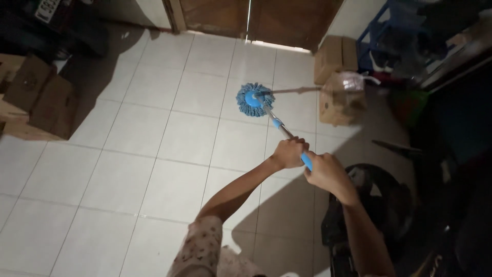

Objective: Mopping a tiled floor using a spin mop, moving from a bedroom area into a garage space with a motorcycle.

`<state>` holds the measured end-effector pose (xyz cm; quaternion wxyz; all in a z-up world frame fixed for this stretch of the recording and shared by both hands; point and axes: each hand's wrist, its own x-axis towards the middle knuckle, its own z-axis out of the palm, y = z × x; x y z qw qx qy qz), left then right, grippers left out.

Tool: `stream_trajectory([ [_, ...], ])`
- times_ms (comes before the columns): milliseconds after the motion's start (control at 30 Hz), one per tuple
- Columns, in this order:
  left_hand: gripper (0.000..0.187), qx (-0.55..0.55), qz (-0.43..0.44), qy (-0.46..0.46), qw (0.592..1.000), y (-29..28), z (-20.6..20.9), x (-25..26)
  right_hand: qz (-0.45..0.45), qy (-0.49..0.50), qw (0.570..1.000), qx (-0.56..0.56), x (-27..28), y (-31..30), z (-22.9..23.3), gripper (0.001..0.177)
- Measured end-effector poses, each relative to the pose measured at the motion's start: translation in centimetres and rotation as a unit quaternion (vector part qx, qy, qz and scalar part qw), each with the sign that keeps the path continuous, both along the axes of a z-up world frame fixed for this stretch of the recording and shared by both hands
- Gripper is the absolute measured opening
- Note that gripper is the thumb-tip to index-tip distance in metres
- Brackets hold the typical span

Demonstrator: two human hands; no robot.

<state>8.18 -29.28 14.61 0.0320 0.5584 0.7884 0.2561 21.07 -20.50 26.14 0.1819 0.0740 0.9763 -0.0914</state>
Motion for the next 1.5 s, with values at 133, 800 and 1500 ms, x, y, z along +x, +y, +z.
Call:
stream_trajectory([
  [133,0.032,-0.020,0.066,-0.040,0.997,5.6,-6.9,-8.6,-0.057,0.197,0.978,-0.023,-8.5,3.4,-6.8,0.043],
  [800,0.037,0.106,-0.036,0.062,0.992,-7.6,-8.1,-16.8,0.015,0.095,0.995,-0.023,-14.3,-6.6,-8.1,0.046],
  [1500,0.076,-0.179,0.165,-0.104,0.964,-11.3,-18.8,-27.8,-0.062,0.151,0.986,-0.040,-30.0,-11.0,-26.2,0.067],
])
